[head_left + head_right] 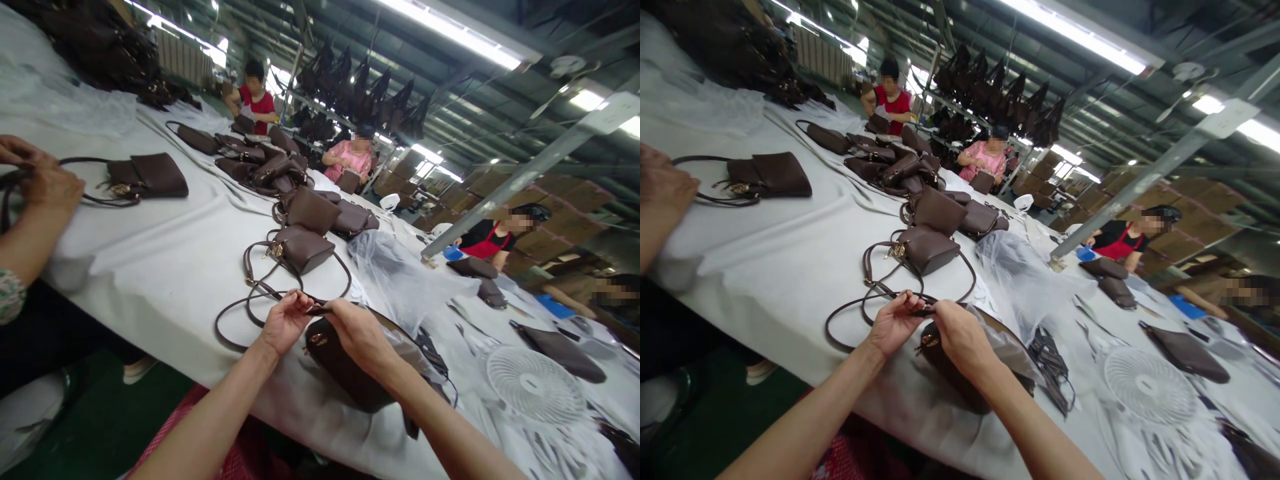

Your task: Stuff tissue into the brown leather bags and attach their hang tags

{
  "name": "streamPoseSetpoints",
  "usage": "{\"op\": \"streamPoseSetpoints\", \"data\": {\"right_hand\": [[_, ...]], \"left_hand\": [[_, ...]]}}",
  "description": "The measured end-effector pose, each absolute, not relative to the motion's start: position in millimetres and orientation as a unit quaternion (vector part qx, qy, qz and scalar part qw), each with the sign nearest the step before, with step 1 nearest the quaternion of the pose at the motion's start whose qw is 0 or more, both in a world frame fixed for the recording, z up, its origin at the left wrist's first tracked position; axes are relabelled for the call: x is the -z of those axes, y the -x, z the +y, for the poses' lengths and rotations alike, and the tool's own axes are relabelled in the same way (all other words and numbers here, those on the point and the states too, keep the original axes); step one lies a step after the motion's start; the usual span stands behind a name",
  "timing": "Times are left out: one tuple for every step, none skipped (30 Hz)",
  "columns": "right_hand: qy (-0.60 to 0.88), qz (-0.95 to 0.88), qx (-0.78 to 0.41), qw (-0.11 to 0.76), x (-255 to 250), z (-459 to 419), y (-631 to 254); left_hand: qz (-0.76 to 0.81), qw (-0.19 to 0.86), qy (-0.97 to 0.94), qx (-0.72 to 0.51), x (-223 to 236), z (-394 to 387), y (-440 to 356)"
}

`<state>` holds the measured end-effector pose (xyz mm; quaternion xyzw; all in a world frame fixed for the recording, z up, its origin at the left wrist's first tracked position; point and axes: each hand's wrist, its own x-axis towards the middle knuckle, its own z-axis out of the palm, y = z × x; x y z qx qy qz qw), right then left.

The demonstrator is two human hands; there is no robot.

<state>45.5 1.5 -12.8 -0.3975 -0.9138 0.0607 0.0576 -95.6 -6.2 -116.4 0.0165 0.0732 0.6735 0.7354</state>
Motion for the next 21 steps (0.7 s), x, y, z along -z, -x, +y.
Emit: {"op": "streamPoseSetpoints", "data": {"right_hand": [[0.439,-0.887,-0.118,0.085,9,6,-44],[0.471,-0.859,-0.170,0.106,7,10,-43],[0.493,-0.835,-0.214,0.118,4,15,-41],[0.506,-0.819,-0.243,0.123,3,18,-39],[0.513,-0.811,-0.254,0.122,2,21,-37],[0.514,-0.814,-0.245,0.116,1,24,-34],[0.511,-0.825,-0.217,0.104,1,25,-31],[0.503,-0.843,-0.175,0.084,1,26,-27],[0.491,-0.860,-0.126,0.056,1,26,-23],[0.478,-0.875,-0.077,0.021,1,26,-19],[0.466,-0.884,-0.036,-0.016,1,26,-14],[0.458,-0.887,-0.005,-0.051,1,25,-9],[0.456,-0.886,0.017,-0.082,1,24,-5],[0.458,-0.882,0.031,-0.107,1,24,-1],[0.463,-0.877,0.044,-0.124,1,23,2],[0.466,-0.873,0.054,-0.135,1,23,5],[0.470,-0.869,0.062,-0.142,1,22,8],[0.472,-0.867,0.069,-0.148,1,21,11],[0.471,-0.866,0.074,-0.153,0,20,13],[0.468,-0.866,0.079,-0.155,-1,18,15],[0.465,-0.867,0.084,-0.159,-3,17,17]], "left_hand": [[0.057,0.738,-0.011,-0.672,116,-6,97],[0.045,0.743,-0.010,-0.668,116,-5,99],[0.038,0.747,-0.011,-0.664,116,-4,99],[0.034,0.750,-0.013,-0.660,116,-4,100],[0.034,0.750,-0.013,-0.660,117,-4,100],[0.036,0.748,-0.012,-0.663,118,-4,101],[0.039,0.745,-0.009,-0.666,119,-4,101],[0.042,0.741,-0.008,-0.671,120,-4,102],[0.046,0.736,-0.008,-0.675,121,-3,103],[0.052,0.732,-0.009,-0.679,122,-3,104],[0.059,0.729,-0.011,-0.682,123,-3,106],[0.066,0.726,-0.013,-0.685,124,-3,107],[0.072,0.723,-0.015,-0.687,125,-2,109],[0.076,0.720,-0.016,-0.689,126,-2,111],[0.079,0.719,-0.015,-0.690,126,-1,113],[0.082,0.720,-0.013,-0.689,127,-1,115],[0.084,0.722,-0.009,-0.687,127,-1,117],[0.087,0.725,-0.006,-0.683,128,-1,119],[0.089,0.729,-0.004,-0.679,128,-1,122],[0.091,0.733,-0.005,-0.674,127,-1,124],[0.093,0.736,-0.009,-0.670,127,-1,126]]}}
